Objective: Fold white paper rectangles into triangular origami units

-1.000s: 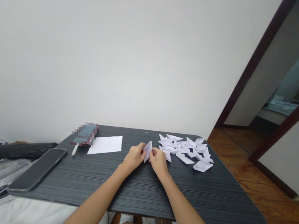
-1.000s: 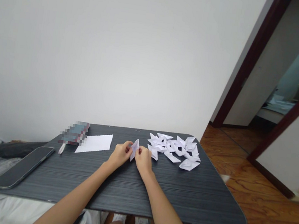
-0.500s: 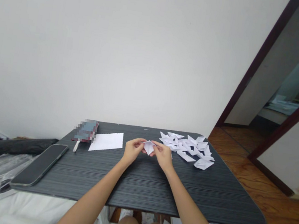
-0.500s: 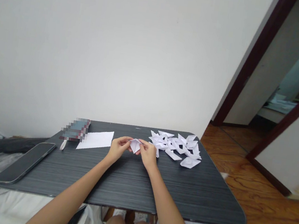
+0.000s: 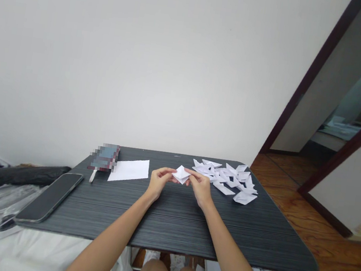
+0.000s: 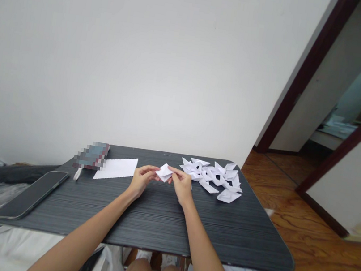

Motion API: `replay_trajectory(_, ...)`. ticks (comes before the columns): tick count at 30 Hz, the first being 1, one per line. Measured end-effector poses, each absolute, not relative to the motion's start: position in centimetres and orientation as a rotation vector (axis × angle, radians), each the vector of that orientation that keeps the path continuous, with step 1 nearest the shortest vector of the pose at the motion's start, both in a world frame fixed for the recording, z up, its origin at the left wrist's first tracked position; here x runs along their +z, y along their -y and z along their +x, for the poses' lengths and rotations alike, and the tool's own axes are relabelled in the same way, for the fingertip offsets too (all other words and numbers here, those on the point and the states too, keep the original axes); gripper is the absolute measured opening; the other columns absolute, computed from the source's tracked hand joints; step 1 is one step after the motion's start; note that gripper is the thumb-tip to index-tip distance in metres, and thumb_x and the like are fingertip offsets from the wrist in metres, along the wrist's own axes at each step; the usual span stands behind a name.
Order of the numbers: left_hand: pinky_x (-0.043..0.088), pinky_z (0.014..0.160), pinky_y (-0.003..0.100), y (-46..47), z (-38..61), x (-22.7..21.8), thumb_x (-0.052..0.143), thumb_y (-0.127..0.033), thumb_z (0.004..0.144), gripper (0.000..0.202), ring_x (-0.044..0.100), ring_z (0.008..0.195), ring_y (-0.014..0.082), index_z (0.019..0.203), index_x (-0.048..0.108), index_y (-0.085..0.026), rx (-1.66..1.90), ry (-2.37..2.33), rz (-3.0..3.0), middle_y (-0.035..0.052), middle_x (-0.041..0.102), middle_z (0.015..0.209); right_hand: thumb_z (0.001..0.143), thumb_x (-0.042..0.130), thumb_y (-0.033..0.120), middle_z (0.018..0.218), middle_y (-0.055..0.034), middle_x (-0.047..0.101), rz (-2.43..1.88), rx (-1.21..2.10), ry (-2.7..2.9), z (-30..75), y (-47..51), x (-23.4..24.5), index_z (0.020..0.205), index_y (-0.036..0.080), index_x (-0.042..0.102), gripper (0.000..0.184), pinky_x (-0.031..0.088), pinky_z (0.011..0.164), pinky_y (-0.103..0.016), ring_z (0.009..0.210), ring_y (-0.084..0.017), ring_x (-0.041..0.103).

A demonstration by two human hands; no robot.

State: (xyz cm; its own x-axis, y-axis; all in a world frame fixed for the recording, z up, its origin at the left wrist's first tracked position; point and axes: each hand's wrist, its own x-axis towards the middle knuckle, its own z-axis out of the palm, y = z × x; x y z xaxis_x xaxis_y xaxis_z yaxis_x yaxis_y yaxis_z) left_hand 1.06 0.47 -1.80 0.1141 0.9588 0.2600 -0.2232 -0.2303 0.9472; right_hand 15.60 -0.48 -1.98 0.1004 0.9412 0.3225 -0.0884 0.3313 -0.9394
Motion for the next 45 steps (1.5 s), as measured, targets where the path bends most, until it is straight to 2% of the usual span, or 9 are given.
replay_trajectory(5, 0.041, 0.037, 0.021, -0.4, 1.1, -1.7, 0.056, -0.036, 0.067, 0.029, 0.054, 0.04, 0.0112, 0.081, 0.05, -0.011, 1.32, -0.816, 1.289, -0.0015, 0.055, 0.054, 0.066, 0.047, 0.018, 0.069, -0.0019, 0.061, -0.89, 0.878, 1.411, 15.6, 0.8, -1.9, 0.082, 0.016, 0.067, 0.026, 0.041, 0.05, -0.022, 0.049, -0.008, 0.048)
replay_trajectory(8, 0.037, 0.033, 0.018, -0.3, 1.2, -1.8, 0.056, -0.04, 0.067, 0.034, 0.05, 0.038, 0.0087, 0.084, 0.051, -0.01, 1.231, -0.84, 1.323, -0.0008, 0.055, 0.054, 0.067, 0.048, 0.019, 0.071, -0.0028, 0.061, -0.843, 0.891, 1.502, 15.3, 1.1, -1.9, 0.08, 0.017, 0.067, 0.023, 0.042, 0.05, -0.022, 0.05, -0.008, 0.049)
replay_trajectory(14, 0.037, 0.035, 0.017, -0.1, 1.3, -1.7, 0.059, -0.039, 0.065, 0.031, 0.048, 0.042, 0.0074, 0.071, 0.055, -0.009, 1.266, -0.896, 1.341, -0.0004, 0.054, 0.053, 0.069, 0.049, 0.024, 0.052, -0.0008, 0.058, -0.915, 0.999, 1.417, 15.0, 1.2, -2.1, 0.09, 0.013, 0.064, 0.028, 0.041, 0.045, -0.023, 0.042, -0.009, 0.048)
replay_trajectory(19, 0.036, 0.033, 0.016, 0.1, 1.5, -1.7, 0.059, -0.038, 0.066, 0.029, 0.046, 0.04, 0.0067, 0.071, 0.055, -0.009, 1.289, -0.93, 1.356, -0.001, 0.053, 0.052, 0.067, 0.051, 0.025, 0.063, -0.0042, 0.064, -0.962, 0.992, 1.411, 15.1, 1.2, -2.1, 0.085, 0.012, 0.065, 0.026, 0.041, 0.045, -0.022, 0.046, -0.009, 0.05)
replay_trajectory(25, 0.036, 0.033, 0.016, 0.0, 1.4, -2.0, 0.057, -0.037, 0.067, 0.028, 0.046, 0.041, 0.0067, 0.073, 0.055, -0.01, 1.3, -0.949, 1.401, -0.0014, 0.052, 0.052, 0.065, 0.051, 0.023, 0.072, -0.0043, 0.066, -0.953, 1.023, 1.342, 15.2, 1.1, -2.0, 0.08, 0.014, 0.066, 0.023, 0.044, 0.056, -0.024, 0.059, -0.012, 0.056)
replay_trajectory(33, 0.036, 0.034, 0.014, 0.0, 1.2, -2.3, 0.055, -0.038, 0.069, 0.029, 0.047, 0.044, 0.0068, 0.075, 0.055, -0.01, 1.271, -0.982, 1.476, -0.0004, 0.052, 0.056, 0.065, 0.055, 0.038, 0.054, -0.0026, 0.06, -1.024, 1.037, 1.355, 15.3, 1.2, -2.1, 0.077, 0.01, 0.065, 0.032, 0.037, 0.043, -0.021, 0.045, -0.01, 0.049)
replay_trajectory(39, 0.032, 0.031, 0.013, -0.3, 1.1, -2.9, 0.054, -0.033, 0.07, 0.035, 0.044, 0.038, 0.0043, 0.097, 0.049, -0.012, 1.219, -0.989, 1.544, -0.0015, 0.051, 0.061, 0.064, 0.055, 0.037, 0.047, -0.0011, 0.056, -1.101, 1.104, 1.365, 15.5, 1.0, -2.7, 0.069, 0.009, 0.064, 0.029, 0.03, 0.037, -0.019, 0.037, -0.007, 0.042)
replay_trajectory(42, 0.035, 0.037, 0.014, -0.5, 0.8, -3.2, 0.053, -0.028, 0.071, 0.035, 0.046, 0.043, 0.0047, 0.102, 0.047, -0.014, 1.184, -1.051, 1.669, -0.0023, 0.05, 0.063, 0.065, 0.053, 0.034, 0.043, 0.0, 0.054, -1.198, 1.08, 1.443, 15.7, 0.9, -3.2, 0.064, 0.01, 0.062, 0.026, 0.031, 0.039, -0.02, 0.038, -0.008, 0.045)
replay_trajectory(45, 0.042, 0.052, 0.019, -0.2, 0.6, -3.3, 0.053, -0.021, 0.071, 0.024, 0.05, 0.057, 0.0077, 0.094, 0.053, -0.015, 1.158, -1.103, 1.936, 0.0004, 0.052, 0.072, 0.065, 0.053, 0.029, 0.049, -0.0019, 0.058, -1.305, 0.919, 1.55, 15.8, 0.9, -3.7, 0.062, 0.012, 0.06, 0.019, 0.039, 0.047, -0.022, 0.047, -0.012, 0.052)
